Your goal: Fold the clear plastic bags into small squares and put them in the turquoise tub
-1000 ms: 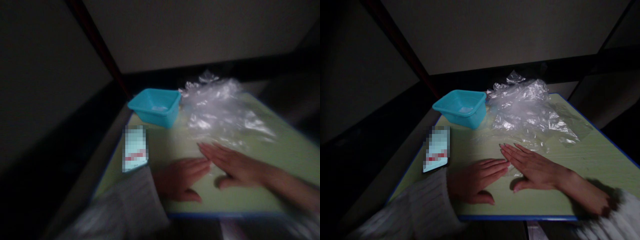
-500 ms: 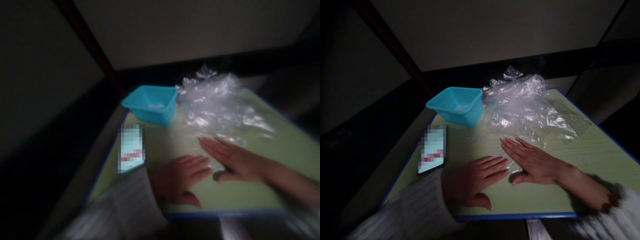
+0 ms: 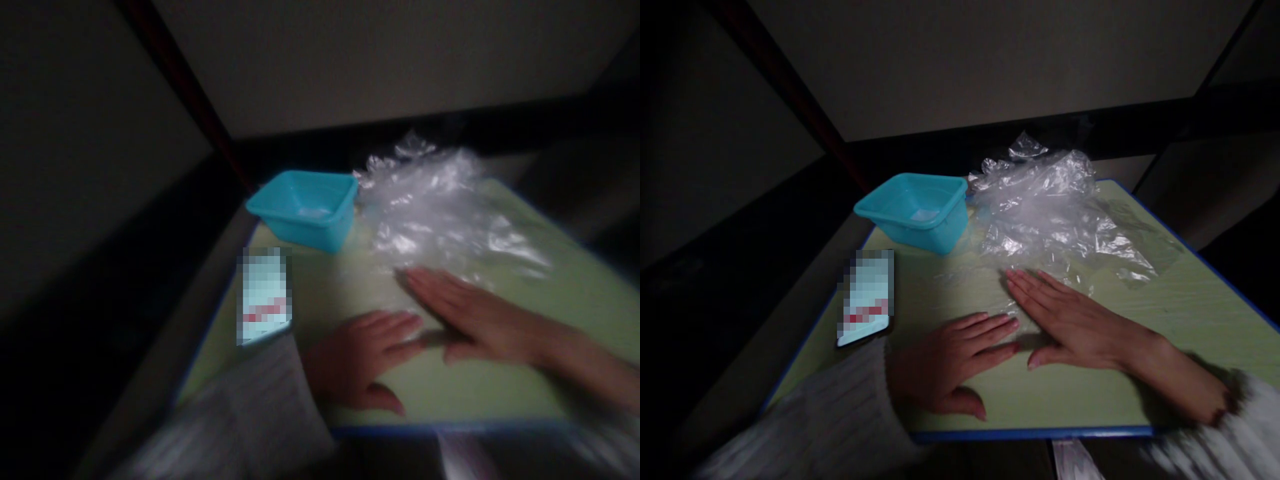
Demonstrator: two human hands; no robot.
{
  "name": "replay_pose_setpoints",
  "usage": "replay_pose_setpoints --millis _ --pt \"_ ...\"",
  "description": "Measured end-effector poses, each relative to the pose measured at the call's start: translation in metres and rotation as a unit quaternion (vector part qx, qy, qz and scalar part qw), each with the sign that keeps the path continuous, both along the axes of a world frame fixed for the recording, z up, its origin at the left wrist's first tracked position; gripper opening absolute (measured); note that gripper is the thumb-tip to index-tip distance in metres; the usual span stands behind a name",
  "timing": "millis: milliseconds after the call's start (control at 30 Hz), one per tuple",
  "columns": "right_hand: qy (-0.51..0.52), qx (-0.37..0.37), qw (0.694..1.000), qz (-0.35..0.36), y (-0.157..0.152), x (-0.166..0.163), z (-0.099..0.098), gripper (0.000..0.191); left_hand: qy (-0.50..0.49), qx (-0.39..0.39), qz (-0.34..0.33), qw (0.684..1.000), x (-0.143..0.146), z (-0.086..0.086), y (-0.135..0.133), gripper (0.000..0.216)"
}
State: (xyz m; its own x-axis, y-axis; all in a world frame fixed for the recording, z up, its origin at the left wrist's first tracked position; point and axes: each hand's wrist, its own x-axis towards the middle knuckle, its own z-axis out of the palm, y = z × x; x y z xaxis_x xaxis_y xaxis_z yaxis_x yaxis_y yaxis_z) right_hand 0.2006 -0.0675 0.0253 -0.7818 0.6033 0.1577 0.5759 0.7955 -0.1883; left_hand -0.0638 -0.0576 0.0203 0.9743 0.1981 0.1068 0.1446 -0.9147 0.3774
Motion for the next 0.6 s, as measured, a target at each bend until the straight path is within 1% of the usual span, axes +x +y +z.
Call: replay_pose_setpoints --millis 67,133,233,333,467,600 --pt "0.017 -0.035 0.999 0.036 -0.003 -0.008 0.000 0.095 0.004 0.002 0.003 1.000 0.001 0.000 0.000 0.072" --pt "0.025 -0.057 0.997 0.053 -0.005 -0.013 -0.004 0.095 0.006 0.004 0.003 1.000 0.001 0.000 0.000 0.073" --pt "0.027 -0.073 0.995 0.055 -0.006 -0.014 -0.012 0.093 0.006 0.008 0.002 1.000 0.002 0.000 0.000 0.074" --pt "0.030 -0.084 0.994 0.056 -0.006 -0.012 -0.015 0.094 0.009 0.009 0.001 1.000 0.001 0.001 -0.001 0.074" --pt "0.052 -0.095 0.992 0.057 -0.004 -0.012 -0.009 0.092 0.012 0.005 0.002 1.000 0.000 0.000 -0.002 0.079" --pt "0.074 -0.068 0.994 0.029 -0.001 -0.012 0.004 0.088 0.010 -0.006 -0.003 1.000 0.000 0.002 -0.008 0.090"
